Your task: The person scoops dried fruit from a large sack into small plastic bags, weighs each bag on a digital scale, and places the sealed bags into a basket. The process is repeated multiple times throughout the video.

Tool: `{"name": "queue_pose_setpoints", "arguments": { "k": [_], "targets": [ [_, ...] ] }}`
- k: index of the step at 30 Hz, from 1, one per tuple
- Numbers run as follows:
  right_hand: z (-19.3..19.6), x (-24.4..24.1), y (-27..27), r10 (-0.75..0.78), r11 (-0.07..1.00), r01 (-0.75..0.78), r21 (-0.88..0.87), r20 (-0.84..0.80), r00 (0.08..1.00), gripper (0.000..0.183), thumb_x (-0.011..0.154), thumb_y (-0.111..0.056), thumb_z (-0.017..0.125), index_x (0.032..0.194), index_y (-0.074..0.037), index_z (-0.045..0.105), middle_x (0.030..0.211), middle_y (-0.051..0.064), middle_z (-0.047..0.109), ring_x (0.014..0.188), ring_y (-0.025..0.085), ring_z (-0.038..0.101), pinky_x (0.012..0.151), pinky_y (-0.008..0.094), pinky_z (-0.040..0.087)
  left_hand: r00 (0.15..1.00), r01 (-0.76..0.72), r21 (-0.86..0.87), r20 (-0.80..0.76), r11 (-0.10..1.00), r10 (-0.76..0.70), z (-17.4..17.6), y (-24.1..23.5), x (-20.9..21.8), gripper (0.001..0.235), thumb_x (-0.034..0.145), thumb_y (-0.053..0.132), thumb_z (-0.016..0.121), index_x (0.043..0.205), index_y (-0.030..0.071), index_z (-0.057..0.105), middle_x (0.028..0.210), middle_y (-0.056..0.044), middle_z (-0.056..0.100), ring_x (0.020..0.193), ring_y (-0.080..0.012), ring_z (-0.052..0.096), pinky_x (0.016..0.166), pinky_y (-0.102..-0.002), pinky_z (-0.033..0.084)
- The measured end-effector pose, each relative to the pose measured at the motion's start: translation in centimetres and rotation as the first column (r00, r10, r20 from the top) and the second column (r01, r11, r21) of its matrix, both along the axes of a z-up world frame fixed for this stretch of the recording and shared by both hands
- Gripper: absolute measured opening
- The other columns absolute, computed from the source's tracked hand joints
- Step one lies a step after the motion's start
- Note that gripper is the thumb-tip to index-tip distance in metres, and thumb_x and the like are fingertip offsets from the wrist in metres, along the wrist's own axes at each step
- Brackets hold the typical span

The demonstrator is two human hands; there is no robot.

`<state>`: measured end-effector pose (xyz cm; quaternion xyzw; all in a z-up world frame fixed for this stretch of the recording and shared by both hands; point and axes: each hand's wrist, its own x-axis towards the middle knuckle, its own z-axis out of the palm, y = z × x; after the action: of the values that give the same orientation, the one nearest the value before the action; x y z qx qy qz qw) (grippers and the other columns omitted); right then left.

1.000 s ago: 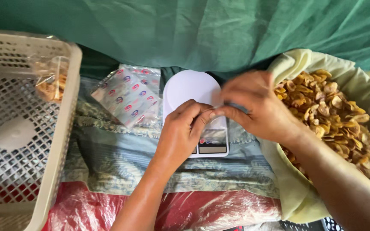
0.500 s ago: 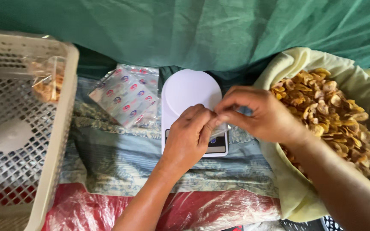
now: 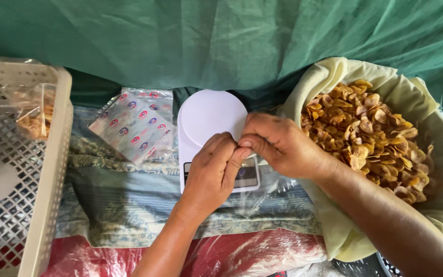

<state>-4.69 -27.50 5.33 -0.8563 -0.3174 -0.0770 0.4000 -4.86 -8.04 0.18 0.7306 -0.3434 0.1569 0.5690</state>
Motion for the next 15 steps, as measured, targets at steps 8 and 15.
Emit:
{"name": "queue_pose_setpoints", "arguments": {
  "k": [8, 15],
  "targets": [
    [-0.2, -0.4, 0.0, -0.019, 0.995, 0.032, -0.092, 0.143, 0.990, 0.018, 0.101, -0.014, 0.068, 0.090, -0.001, 0.061, 0.078, 0.010, 0.059, 0.076, 0.029, 0.059, 0.069, 0.039, 0.048, 0.991, 0.024, 0.014, -0.130, 1.000, -0.022, 0.5, 0.3, -0.1, 0.018, 0.102, 0.017, 0.064, 0.098, 0.001, 0.057, 0.088, -0.013, 0.056, 0.076, -0.0313, 0.056, 0.067, -0.039, 0.048],
    [-0.5, 0.6, -1.1, -0.009, 0.999, 0.017, 0.035, -0.227, 0.974, 0.016, 0.101, -0.020, 0.065, 0.097, -0.005, 0.066, 0.081, 0.002, 0.065, 0.076, 0.012, 0.063, 0.070, 0.029, 0.053, 0.965, -0.022, 0.104, -0.257, 0.994, 0.048, -0.7, 0.2, 0.0, 0.026, 0.102, 0.022, 0.070, 0.087, 0.003, 0.061, 0.076, -0.011, 0.060, 0.065, -0.0296, 0.058, 0.062, -0.038, 0.047]
  ]
}}
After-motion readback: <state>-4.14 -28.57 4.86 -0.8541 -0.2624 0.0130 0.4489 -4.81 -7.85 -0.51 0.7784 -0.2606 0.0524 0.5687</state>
